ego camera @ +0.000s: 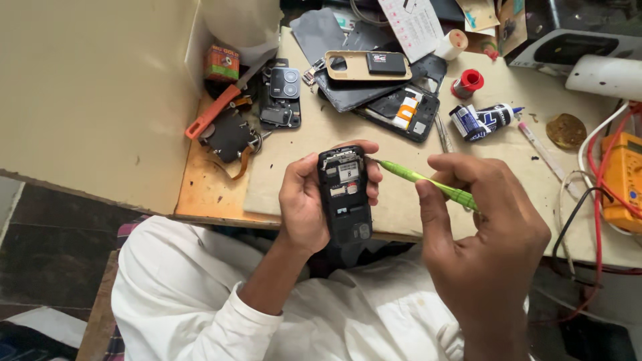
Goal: The person disassembles a feature phone at a cluttered repair bench. They pry the back cover open with a green screwdriver, remove the battery and internal cover, detach the keypad, and use tweezers to work on the exposed internal components while holding the phone.
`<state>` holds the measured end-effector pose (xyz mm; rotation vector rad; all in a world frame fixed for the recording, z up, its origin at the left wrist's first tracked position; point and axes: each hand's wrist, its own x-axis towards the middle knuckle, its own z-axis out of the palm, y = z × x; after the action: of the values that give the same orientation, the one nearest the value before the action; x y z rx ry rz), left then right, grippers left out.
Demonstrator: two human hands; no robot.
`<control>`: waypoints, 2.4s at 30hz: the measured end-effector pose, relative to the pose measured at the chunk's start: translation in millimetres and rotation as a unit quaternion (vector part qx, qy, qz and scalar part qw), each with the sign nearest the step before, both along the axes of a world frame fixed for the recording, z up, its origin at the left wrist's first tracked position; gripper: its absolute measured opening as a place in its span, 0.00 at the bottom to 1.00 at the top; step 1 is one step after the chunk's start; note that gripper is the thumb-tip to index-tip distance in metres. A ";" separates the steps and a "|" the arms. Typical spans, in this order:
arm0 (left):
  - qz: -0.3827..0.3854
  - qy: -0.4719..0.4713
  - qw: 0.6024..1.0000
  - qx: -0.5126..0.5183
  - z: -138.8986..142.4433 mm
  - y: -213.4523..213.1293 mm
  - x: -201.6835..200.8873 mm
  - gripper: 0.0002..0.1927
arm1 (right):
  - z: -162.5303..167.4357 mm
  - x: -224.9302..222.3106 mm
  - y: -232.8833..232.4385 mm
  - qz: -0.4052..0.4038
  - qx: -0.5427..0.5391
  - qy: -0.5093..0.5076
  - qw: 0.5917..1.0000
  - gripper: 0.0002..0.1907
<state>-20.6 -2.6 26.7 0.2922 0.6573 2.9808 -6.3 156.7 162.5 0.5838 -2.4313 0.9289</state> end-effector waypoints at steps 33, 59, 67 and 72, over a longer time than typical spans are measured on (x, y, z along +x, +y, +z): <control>-0.067 -0.082 0.983 0.150 4.5 31.3 38.0 0.37 | 0.4 23.3 18.7 -0.062 -0.006 -0.113 0.992 0.18; 0.254 0.037 0.839 -0.480 55.0 4.9 63.6 0.33 | -14.2 34.6 42.8 -0.041 0.070 -0.188 0.979 0.06; 0.256 0.017 0.836 -0.486 53.7 5.7 59.4 0.33 | -8.6 23.5 28.5 0.020 0.076 -0.126 0.989 0.09; 0.268 0.025 0.833 -0.484 53.4 8.0 57.5 0.32 | -3.0 10.6 38.4 -0.067 0.142 -0.325 0.933 0.14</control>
<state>36.9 5.4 80.1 0.0991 2.4185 2.5558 4.2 195.1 159.6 0.2080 -3.1872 0.8049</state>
